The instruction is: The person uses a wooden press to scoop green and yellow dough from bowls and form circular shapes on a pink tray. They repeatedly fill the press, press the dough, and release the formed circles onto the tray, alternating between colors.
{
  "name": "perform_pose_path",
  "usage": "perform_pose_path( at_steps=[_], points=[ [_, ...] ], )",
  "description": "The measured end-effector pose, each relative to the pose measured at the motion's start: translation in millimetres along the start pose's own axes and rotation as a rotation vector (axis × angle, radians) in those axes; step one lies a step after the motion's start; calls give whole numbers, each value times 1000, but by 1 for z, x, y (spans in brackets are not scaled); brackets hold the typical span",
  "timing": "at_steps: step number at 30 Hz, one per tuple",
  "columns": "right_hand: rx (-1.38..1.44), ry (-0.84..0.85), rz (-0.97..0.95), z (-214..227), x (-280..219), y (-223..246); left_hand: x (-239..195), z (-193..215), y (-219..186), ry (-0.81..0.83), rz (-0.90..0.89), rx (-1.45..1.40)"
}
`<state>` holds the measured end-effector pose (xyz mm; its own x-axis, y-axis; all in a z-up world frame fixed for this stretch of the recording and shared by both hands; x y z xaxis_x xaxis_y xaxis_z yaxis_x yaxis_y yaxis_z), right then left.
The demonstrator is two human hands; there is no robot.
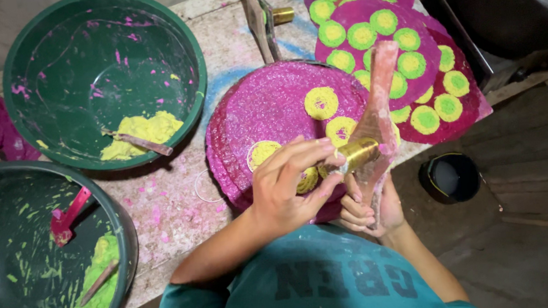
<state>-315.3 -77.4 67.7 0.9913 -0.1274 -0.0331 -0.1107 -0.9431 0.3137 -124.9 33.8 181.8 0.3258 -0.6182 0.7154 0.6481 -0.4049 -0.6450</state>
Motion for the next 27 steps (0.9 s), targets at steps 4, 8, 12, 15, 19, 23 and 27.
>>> perform_pose_path(
  at_steps=[4, 8, 12, 15, 19, 23, 27],
  points=[
    [-2, -17, 8, 4, -2, -1, -2, 1, 1, -5, -54, 127],
    [-12, -34, 10, 10, -4, -1, -3, 1, 3, 10, -117, 229],
    [-31, -53, 21, 13, -6, -2, -7, -3, 12, 44, -99, 144],
    [-31, -66, 17, 14, -4, -3, -11, -6, 22, 29, -75, 80],
    [-48, -96, 37, 16, -4, -1, -15, -3, 39, 0, -23, 70],
    [-36, -103, 48, 20, -10, 2, -4, 31, 64, -162, -26, 161],
    [-53, -105, 59, 18, -10, 4, 5, 96, 80, -157, 218, 833]
  ],
)
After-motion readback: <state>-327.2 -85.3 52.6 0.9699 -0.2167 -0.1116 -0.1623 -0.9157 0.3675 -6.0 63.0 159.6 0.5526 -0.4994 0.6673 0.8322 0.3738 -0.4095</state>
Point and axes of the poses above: each hand's wrist, its own x-axis towards the middle knuckle, its own z-axis out of the back of the hand, y = z × x, the point moved 2 cm from there along x, towards the middle knuckle, and after that the axes turned 1 degree about -x, right-handed, at the moved point
